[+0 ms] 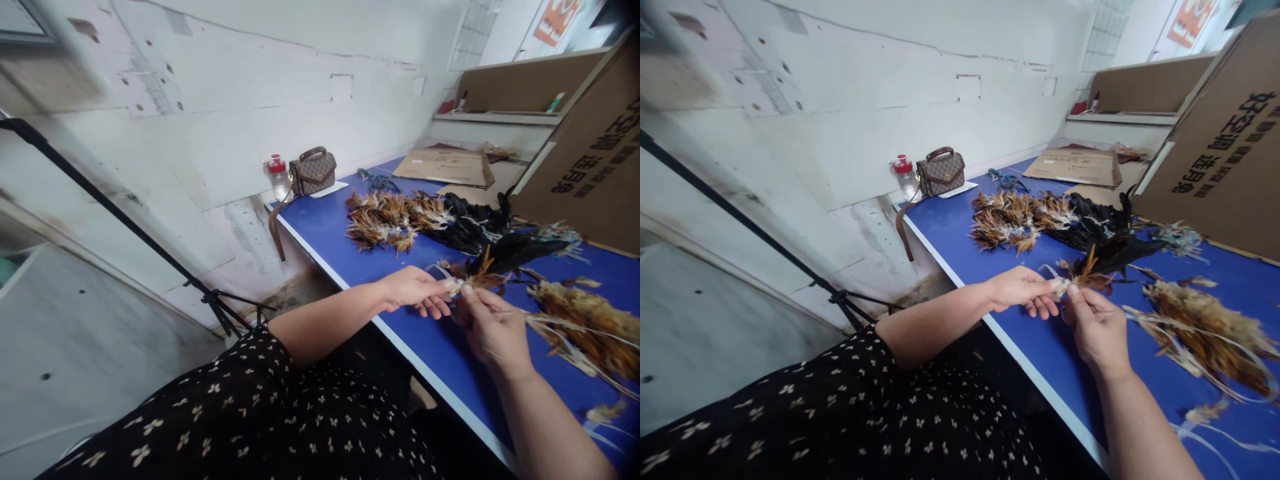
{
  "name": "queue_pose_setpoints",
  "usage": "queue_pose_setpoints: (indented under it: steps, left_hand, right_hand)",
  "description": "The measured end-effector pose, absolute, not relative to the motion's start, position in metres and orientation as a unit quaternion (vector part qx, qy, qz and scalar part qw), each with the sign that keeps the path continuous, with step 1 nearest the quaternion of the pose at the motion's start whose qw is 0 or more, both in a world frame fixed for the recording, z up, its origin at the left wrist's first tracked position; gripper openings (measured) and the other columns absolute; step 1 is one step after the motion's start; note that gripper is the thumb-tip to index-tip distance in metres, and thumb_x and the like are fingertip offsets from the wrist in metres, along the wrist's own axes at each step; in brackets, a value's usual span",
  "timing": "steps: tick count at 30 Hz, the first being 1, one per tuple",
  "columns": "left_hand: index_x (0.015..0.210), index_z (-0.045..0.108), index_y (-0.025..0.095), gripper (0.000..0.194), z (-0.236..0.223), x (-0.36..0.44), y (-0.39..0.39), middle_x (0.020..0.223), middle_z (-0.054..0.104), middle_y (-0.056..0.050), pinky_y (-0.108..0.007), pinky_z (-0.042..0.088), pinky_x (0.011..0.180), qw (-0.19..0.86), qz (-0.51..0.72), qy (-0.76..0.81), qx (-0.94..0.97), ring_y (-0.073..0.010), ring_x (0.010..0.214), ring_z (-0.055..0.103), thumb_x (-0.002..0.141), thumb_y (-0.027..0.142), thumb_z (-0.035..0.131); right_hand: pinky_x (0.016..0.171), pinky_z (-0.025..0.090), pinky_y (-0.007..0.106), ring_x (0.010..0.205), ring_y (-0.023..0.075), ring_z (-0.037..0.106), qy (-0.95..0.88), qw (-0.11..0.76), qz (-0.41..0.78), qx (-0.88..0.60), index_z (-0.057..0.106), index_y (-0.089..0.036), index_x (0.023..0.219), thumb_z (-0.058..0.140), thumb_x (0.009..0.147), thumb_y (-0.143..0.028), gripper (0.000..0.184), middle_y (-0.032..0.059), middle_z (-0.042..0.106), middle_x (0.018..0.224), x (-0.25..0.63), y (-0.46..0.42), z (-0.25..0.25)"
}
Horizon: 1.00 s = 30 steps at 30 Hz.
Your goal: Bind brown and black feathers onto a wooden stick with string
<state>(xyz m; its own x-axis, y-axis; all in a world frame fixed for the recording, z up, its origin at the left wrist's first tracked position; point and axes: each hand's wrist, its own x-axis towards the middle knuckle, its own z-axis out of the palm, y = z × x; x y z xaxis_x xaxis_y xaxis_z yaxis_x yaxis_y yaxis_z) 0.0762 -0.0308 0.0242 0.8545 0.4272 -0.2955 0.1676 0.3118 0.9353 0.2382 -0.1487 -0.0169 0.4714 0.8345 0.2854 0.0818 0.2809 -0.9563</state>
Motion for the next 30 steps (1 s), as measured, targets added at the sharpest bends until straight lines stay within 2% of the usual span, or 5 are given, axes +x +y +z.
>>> queue_pose_setpoints:
  steps: [4,8,12,22,30]
  left_hand:
    - [0.096,0.080,0.011,0.033,0.024,0.081,-0.024,0.090,0.083,-0.013,-0.026,0.060,0.072,0.839,0.045,0.196,0.506,-0.0148,0.076,0.076,0.109,0.042,0.080]
    - [0.098,0.083,0.010,0.014,0.020,0.083,-0.017,0.094,0.084,-0.014,-0.023,0.058,0.067,0.869,0.026,0.166,0.465,-0.0133,0.076,0.075,0.108,0.017,0.076]
    - [0.096,0.084,0.009,0.008,0.020,0.083,-0.018,0.092,0.082,-0.012,-0.020,0.053,0.062,0.879,0.036,0.170,0.443,-0.0107,0.073,0.073,0.103,0.008,0.080]
    - [0.093,0.083,0.008,0.008,0.018,0.088,-0.023,0.087,0.079,-0.009,-0.027,0.064,0.077,0.897,0.061,0.171,0.402,-0.0129,0.073,0.075,0.096,0.000,0.082]
    - [0.090,0.082,0.006,0.008,0.001,0.093,-0.008,0.085,0.080,-0.009,-0.041,0.070,0.093,0.895,0.017,0.132,0.426,-0.0208,0.078,0.082,0.088,0.003,0.089]
  right_hand:
    - [0.046,0.035,0.029,0.052,0.0125,0.037,-0.420,0.664,0.327,-0.526,0.070,-0.025,0.070,0.100,0.081,-0.072,0.057,-0.0042,0.045,0.059,0.247,-0.151,-0.017]
    - [0.050,0.043,0.031,0.058,0.0170,0.052,-0.441,0.631,0.356,-0.530,0.077,-0.026,0.077,0.100,0.078,-0.076,0.055,0.0022,0.066,0.069,0.255,-0.153,-0.017]
    - [0.052,0.045,0.031,0.060,0.0173,0.053,-0.469,0.616,0.357,-0.523,0.082,-0.026,0.079,0.097,0.082,-0.076,0.052,0.0034,0.068,0.071,0.261,-0.154,-0.019]
    - [0.047,0.036,0.029,0.053,0.0130,0.039,-0.454,0.637,0.355,-0.512,0.075,-0.023,0.069,0.099,0.082,-0.072,0.057,-0.0025,0.046,0.057,0.259,-0.153,-0.018]
    - [0.049,0.038,0.028,0.054,0.0131,0.042,-0.455,0.616,0.359,-0.533,0.080,-0.020,0.072,0.099,0.083,-0.073,0.057,-0.0002,0.050,0.058,0.262,-0.157,-0.020]
